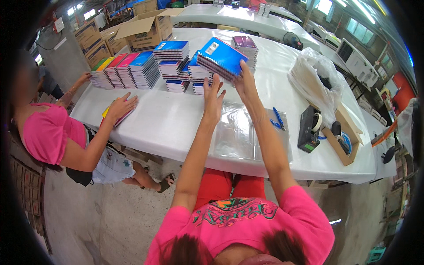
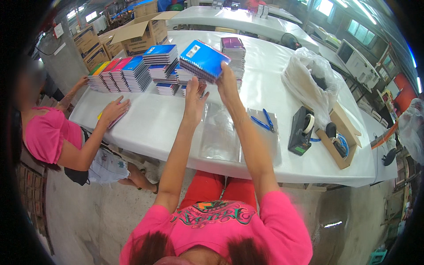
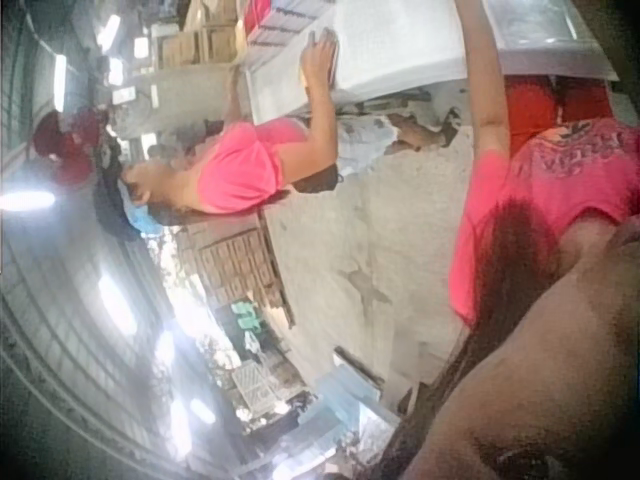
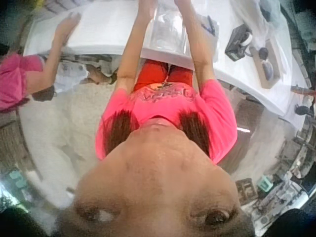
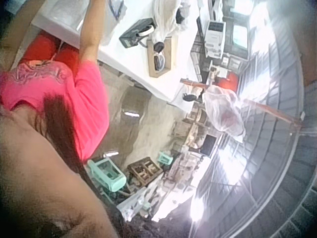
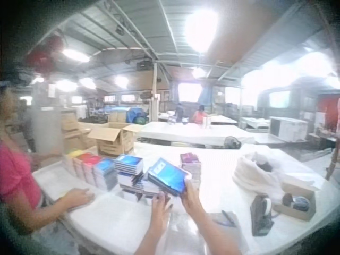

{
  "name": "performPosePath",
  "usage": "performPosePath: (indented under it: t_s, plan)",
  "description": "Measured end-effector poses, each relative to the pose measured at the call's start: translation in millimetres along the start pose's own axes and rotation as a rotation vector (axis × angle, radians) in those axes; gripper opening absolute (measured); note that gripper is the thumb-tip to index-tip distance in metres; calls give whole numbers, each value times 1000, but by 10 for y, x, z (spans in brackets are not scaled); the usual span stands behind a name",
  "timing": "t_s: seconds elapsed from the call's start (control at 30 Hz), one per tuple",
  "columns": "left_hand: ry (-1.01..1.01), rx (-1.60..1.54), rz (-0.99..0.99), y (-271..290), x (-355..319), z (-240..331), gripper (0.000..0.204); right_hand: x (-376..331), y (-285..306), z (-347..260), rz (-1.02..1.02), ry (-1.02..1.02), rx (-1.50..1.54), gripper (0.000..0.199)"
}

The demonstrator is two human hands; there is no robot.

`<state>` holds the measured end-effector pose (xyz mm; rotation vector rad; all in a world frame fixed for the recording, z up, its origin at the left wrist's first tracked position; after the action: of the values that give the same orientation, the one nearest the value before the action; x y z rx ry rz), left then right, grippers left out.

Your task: The person places stacks of spiral-bound notebooks into clear plastic bags on a white table. They fold the bag edges and seal them with tape from a dispenser. A coworker in a pink shirt is visible across the table handling similar notebooks.

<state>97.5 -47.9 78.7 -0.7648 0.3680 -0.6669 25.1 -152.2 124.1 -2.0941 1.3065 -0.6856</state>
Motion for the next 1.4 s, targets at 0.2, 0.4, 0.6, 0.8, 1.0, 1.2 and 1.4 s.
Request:
performPosePath:
  t_s: [0.2,0.4,0.6,0.8,1.0,1.2,1.4]
  plan:
    - [36,-55,-183,-303,-600,-159,76,-1271,791,-275,105,86,-261,59]
    - [93,331,-503,95,-890,-679,88,-1714,1258,-571,75,152,-510,78]
    - [-112,506,-501,348,-1141,-932,100,-1696,2017,73,165,70,-803,91]
    - [-29,460,-458,414,-1100,-978,94,-1696,1854,66,185,-8,-661,85]
    - [34,484,-500,455,-1103,-1019,96,-1716,1767,46,170,-50,-534,86]
    - [-69,661,-582,503,-1030,-1006,90,-1664,1696,-35,38,3,-581,88]
    - [-14,688,-447,363,-967,-907,77,-1599,1675,-198,-2,-66,-608,92]
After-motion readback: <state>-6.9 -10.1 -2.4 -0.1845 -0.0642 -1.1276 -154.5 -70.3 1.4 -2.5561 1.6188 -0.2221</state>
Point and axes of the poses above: each hand's wrist, its own x-axis towards the middle knuckle, its own y-axis out of the back of the hand, z = x × y, the point moved 7 cm from there along x, towards the middle knuckle, and after that the axes turned 15 degrees about z, right-handed, at the moved point
